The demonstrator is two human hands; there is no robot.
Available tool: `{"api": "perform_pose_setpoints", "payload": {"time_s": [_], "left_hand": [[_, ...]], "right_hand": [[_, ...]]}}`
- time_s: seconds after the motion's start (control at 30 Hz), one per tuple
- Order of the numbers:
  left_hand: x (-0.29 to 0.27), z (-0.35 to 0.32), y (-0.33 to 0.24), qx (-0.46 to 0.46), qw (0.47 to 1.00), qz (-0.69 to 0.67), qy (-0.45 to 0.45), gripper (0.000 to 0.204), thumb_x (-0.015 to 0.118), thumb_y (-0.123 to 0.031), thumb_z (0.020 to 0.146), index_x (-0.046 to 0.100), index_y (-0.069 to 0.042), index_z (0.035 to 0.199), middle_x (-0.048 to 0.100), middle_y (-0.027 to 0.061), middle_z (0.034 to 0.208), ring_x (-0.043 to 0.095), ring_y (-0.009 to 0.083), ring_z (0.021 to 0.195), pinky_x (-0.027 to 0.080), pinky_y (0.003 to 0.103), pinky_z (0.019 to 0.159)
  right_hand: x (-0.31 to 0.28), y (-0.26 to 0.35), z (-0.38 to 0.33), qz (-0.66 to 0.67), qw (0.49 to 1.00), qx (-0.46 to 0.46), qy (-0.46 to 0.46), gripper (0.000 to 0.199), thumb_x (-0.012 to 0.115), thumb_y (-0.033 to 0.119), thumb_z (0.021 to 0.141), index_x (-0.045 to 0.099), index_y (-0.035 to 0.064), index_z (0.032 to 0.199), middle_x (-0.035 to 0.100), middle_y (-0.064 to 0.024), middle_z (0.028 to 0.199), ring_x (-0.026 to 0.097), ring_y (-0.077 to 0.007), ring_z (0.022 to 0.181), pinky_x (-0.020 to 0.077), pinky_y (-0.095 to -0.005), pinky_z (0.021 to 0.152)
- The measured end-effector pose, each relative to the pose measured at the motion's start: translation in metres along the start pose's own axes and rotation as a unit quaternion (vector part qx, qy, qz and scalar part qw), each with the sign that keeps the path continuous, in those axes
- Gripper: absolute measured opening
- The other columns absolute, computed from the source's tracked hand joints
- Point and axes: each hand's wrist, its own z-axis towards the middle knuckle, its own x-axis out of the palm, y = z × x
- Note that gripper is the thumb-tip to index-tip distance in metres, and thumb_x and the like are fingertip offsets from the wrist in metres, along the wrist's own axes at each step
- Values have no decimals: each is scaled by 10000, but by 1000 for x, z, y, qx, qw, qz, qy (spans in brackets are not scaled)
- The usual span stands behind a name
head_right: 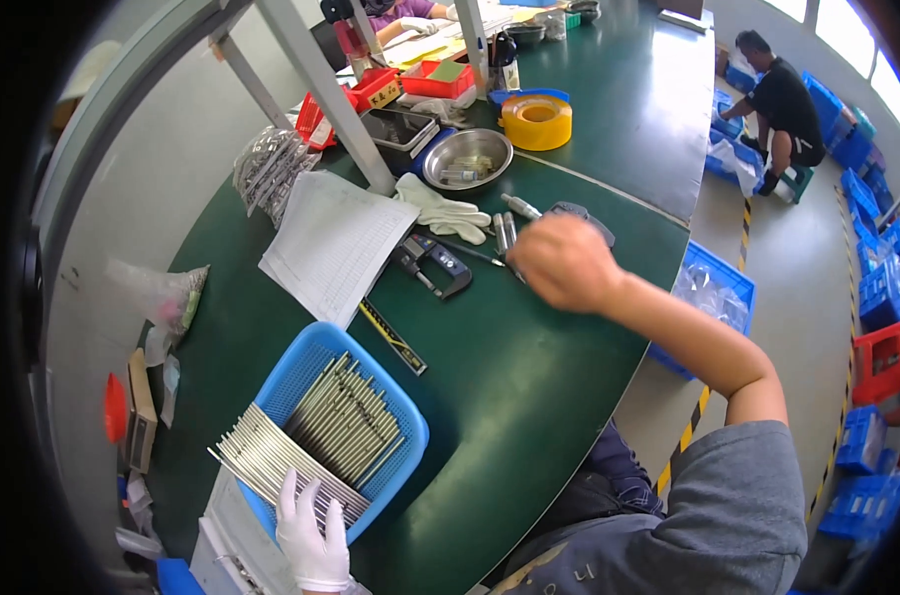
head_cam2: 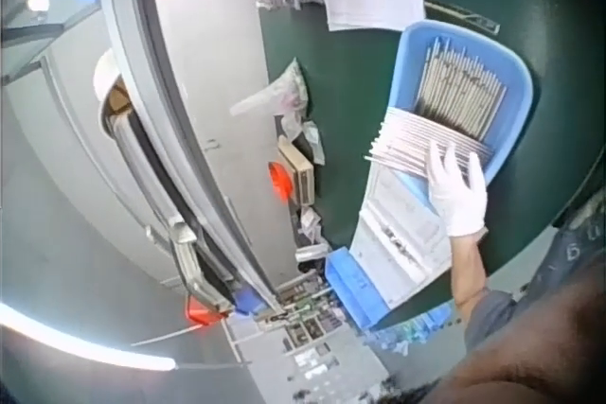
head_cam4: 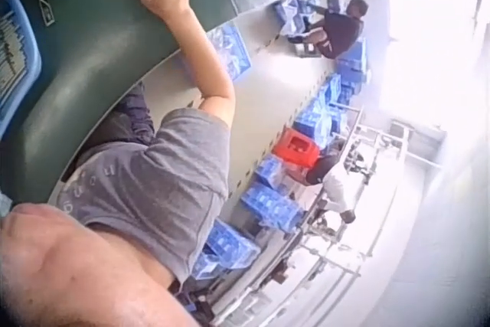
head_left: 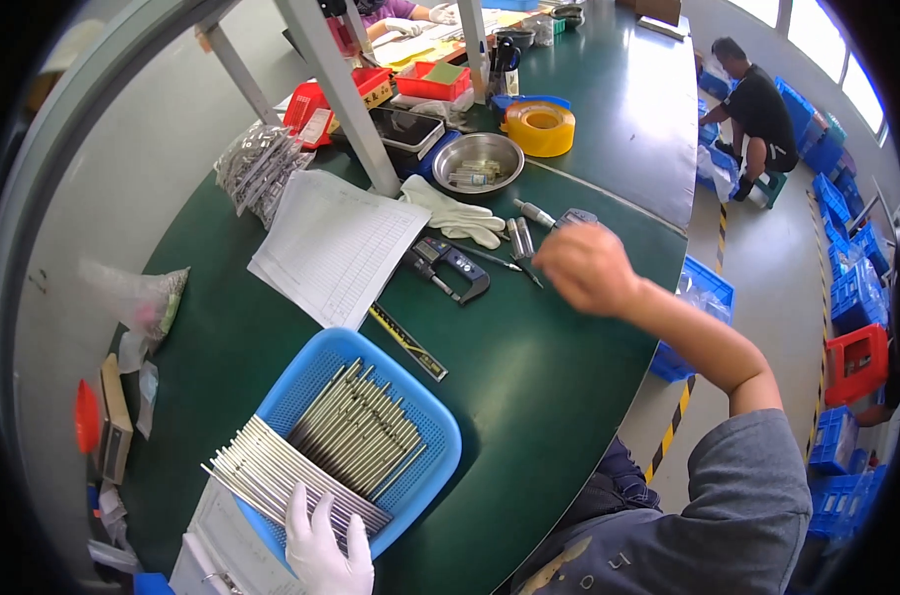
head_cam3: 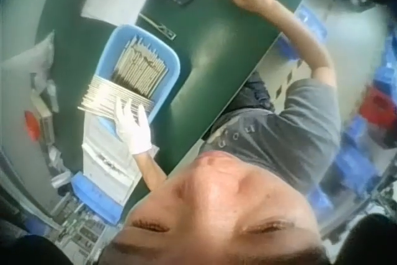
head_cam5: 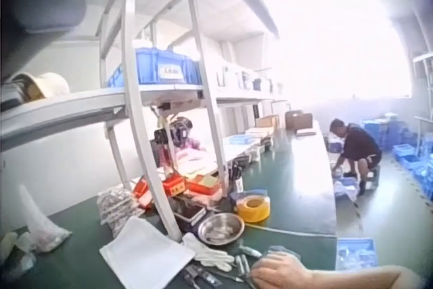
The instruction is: Inspecting and measuring metal rods at a workshop table.
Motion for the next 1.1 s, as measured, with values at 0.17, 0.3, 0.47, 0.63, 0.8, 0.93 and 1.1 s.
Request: {"api": "perform_pose_setpoints", "payload": {"time_s": [0.17, 0.3, 0.47, 0.63, 0.8, 0.93, 1.1], "left_hand": [[-1, 2, 0, -16, 1000, 9, 7, 300, 611, -157, 831, 585, 19, 1073, 499, 239, 1211, 480, 394, 1100, 380, 426, 956], [8, -7, 7, -67, 997, -35, 1, 215, 610, -101, 830, 608, 37, 995, 553, 210, 1101, 532, 336, 1023, 417, 380, 900], [7, -4, -1, -55, 996, -67, -29, 132, 596, -40, 814, 621, 28, 925, 607, 177, 976, 572, 314, 936, 439, 377, 865], [8, -9, 1, -51, 996, -67, -33, 113, 587, -7, 802, 626, 30, 902, 616, 173, 950, 579, 309, 911, 447, 374, 850], [10, -9, 1, -54, 995, -74, -47, 133, 605, -23, 807, 634, 34, 923, 622, 174, 954, 588, 307, 901, 455, 377, 840], [14, -10, 5, -85, 989, -105, -59, 80, 563, -3, 786, 611, 42, 832, 614, 166, 877, 594, 293, 861, 456, 342, 821], [14, -8, 6, -92, 987, -102, -81, 126, 584, -10, 793, 604, 37, 909, 604, 159, 949, 580, 297, 929, 447, 361, 851]], "right_hand": [[0, -69, 61, -43, 988, 130, -66, 80, 580, 122, 759, 620, 60, 790, 605, -105, 752, 591, -285, 739, 471, -387, 644], [12, -114, 96, -9, 967, 234, 102, 142, 592, 163, 764, 634, 47, 834, 640, -108, 823, 618, -293, 781, 486, -383, 678], [39, -136, 110, -171, 902, 359, 166, 207, 579, 247, 774, 647, 57, 821, 654, -107, 840, 624, -299, 813, 493, -388, 696], [51, -151, 101, 7, 881, 438, 181, 262, 530, 251, 789, 646, 29, 865, 640, -164, 993, 615, -336, 922, 499, -430, 770], [19, -134, 97, -22, 931, 358, 71, 262, 527, 266, 821, 619, 21, 827, 626, -183, 858, 604, -360, 843, 483, -444, 729], [-15, -75, 80, 106, 951, 272, 99, 255, 586, 202, 834, 528, -22, 727, 493, -135, 596, 476, -234, 540, 387, -368, 531], [-28, -5, 49, 150, 909, 241, 306, 260, 532, 244, 836, 607, -1, 790, 595, -192, 763, 579, -360, 760, 449, -432, 690]]}}
